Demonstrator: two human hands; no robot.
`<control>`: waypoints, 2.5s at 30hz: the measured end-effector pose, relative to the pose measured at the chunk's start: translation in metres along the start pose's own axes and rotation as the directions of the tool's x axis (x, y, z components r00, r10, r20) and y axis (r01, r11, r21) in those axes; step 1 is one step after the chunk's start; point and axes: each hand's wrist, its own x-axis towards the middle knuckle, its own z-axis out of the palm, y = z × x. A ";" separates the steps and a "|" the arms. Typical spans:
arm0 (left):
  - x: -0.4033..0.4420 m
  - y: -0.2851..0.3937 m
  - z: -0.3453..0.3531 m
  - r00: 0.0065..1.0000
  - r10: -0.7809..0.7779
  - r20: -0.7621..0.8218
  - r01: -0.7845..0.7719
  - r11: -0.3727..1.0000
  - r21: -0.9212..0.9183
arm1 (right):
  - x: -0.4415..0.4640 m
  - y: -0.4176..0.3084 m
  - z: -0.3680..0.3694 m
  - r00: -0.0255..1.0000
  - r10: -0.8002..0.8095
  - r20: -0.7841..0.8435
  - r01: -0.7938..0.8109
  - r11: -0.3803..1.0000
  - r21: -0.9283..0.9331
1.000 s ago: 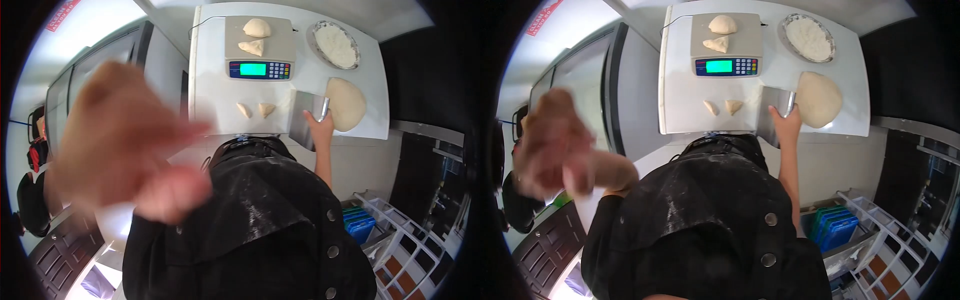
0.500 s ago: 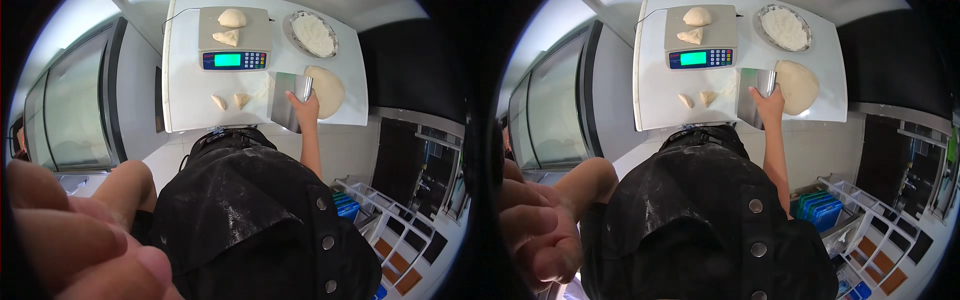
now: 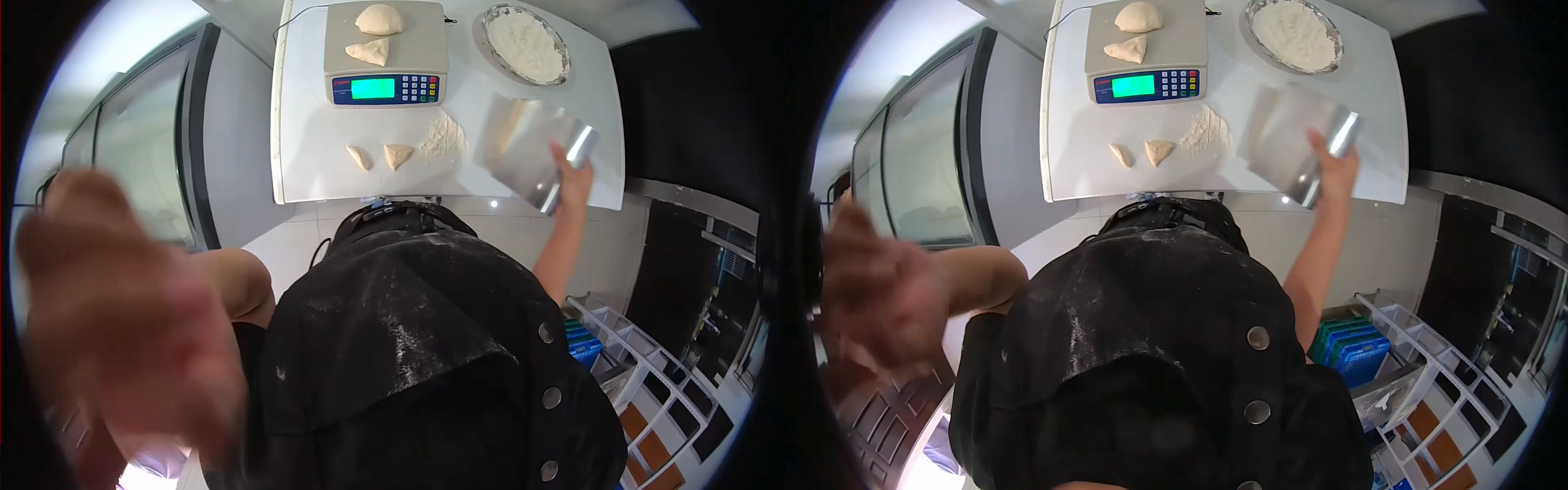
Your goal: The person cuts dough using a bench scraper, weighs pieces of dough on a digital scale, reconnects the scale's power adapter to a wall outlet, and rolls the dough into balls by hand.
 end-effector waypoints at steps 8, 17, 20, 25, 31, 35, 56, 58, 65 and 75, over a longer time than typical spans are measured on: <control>-0.162 -0.047 0.142 0.350 -0.771 0.533 0.702 0.592 0.396 | 0.089 0.050 -0.155 0.935 -0.050 -0.350 -0.002 0.989 -0.148; -0.222 0.013 0.191 0.243 -0.897 0.369 0.751 0.415 0.514 | 0.169 0.130 -0.179 0.970 -0.022 -0.241 -0.094 0.884 -0.459; -0.226 0.019 0.195 0.288 -0.895 0.341 0.771 0.428 0.472 | 0.197 0.153 -0.181 0.979 -0.010 -0.204 -0.098 0.852 -0.514; -0.235 0.032 0.203 0.438 -0.865 0.246 0.732 0.502 0.461 | 0.240 0.168 -0.175 0.991 -0.020 -0.134 -0.061 0.817 -0.573; -0.244 0.020 0.202 0.395 -0.905 0.156 0.803 0.423 0.420 | 0.260 0.164 -0.153 0.995 -0.063 -0.077 0.011 0.839 -0.544; -0.243 0.019 0.184 0.165 -0.980 0.110 0.986 0.163 -0.026 | 0.258 0.175 -0.160 0.994 -0.063 -0.091 0.005 0.846 -0.534; -0.098 0.035 0.337 0.784 -0.550 0.289 0.470 0.829 0.305 | 0.219 0.101 -0.135 0.833 -0.533 -0.147 0.230 0.576 -0.784; -0.096 -0.006 0.315 0.832 -0.551 0.062 0.514 0.808 0.287 | 0.216 0.063 -0.110 0.712 -0.702 -0.020 0.580 0.603 -0.547; -0.111 -0.099 0.287 0.827 -0.480 0.291 0.314 0.825 0.469 | 0.160 -0.032 0.048 0.675 -0.570 0.469 0.614 0.786 0.074; -0.121 -0.115 0.265 0.628 -0.761 0.166 0.776 0.628 -0.056 | 0.142 -0.054 0.299 0.620 -0.458 0.637 0.715 0.664 -0.218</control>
